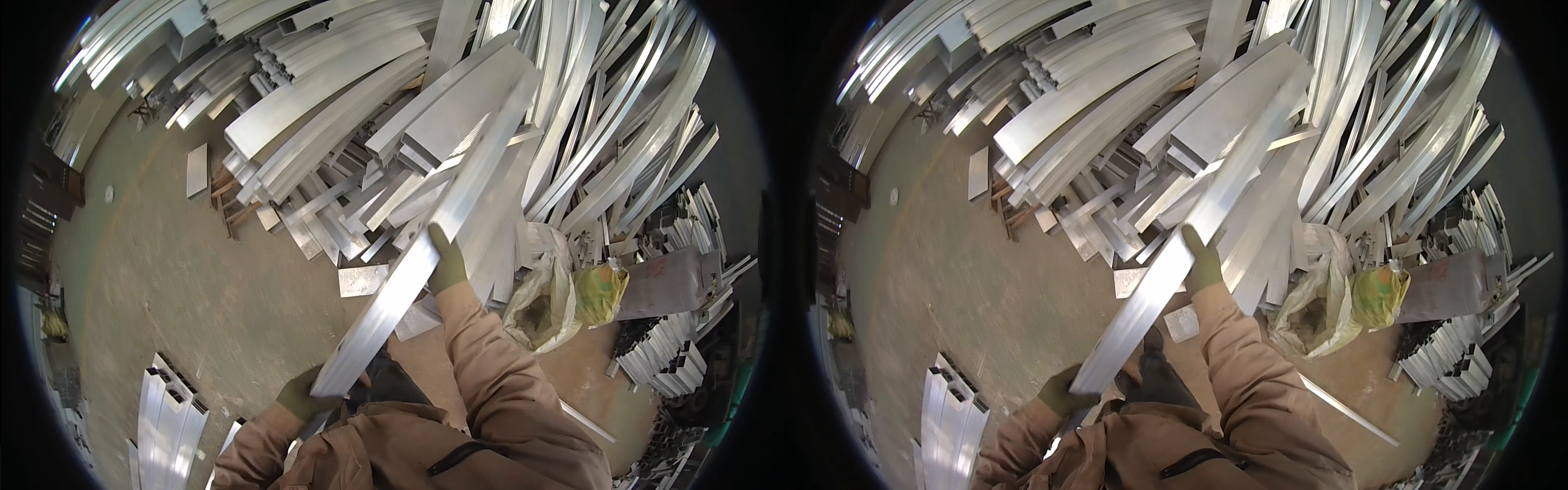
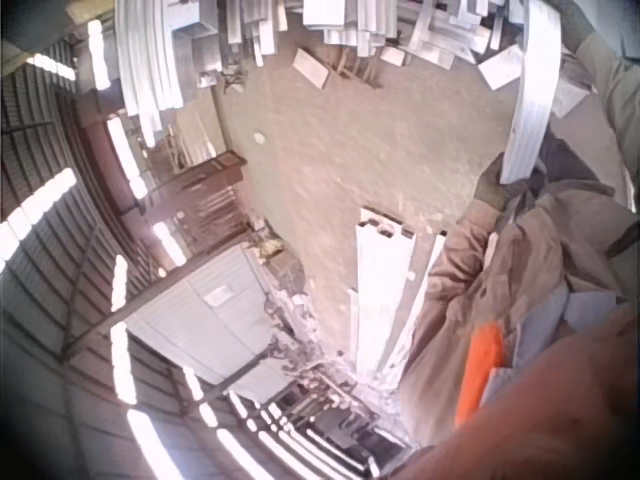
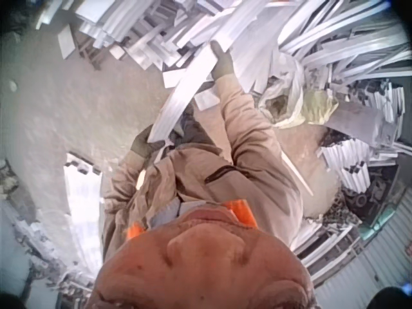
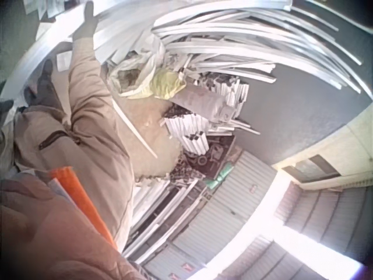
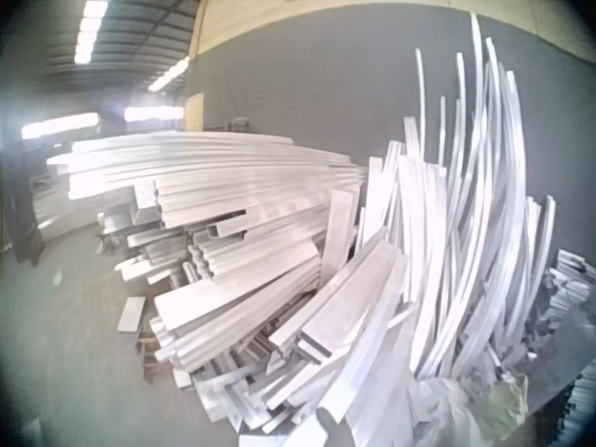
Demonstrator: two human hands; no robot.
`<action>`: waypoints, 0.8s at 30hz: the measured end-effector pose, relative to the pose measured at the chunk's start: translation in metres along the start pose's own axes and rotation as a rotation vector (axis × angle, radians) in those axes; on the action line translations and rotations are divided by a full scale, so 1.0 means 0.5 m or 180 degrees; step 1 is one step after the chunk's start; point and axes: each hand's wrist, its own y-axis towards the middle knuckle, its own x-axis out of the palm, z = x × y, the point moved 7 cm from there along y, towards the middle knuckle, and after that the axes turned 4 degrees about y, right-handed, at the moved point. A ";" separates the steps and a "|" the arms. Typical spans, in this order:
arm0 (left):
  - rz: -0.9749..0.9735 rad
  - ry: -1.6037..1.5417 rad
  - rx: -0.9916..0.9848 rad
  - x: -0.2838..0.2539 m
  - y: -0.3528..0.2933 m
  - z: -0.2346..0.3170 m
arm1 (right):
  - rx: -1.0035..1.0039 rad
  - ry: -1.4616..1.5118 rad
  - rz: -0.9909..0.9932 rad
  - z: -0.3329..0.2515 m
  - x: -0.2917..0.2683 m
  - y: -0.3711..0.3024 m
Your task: The person uses a chop saw to cut aluminum profiles into shorter pieces. They repeatedly pick up profiles, position them on the saw, cut them, and place the cut pieces aside in a pile.
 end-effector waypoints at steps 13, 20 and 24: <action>0.1039 -0.0648 0.1133 -0.218 0.739 0.623 | -0.1248 -0.1440 0.0311 -0.157 0.265 0.603; 0.1777 -0.0876 0.0072 -0.185 0.635 0.100 | -0.0619 -0.3361 0.0614 -0.179 0.266 0.907; 0.1398 -0.1612 -0.0496 -0.056 0.503 -0.241 | -0.0849 -0.5392 0.1010 -0.190 0.282 0.969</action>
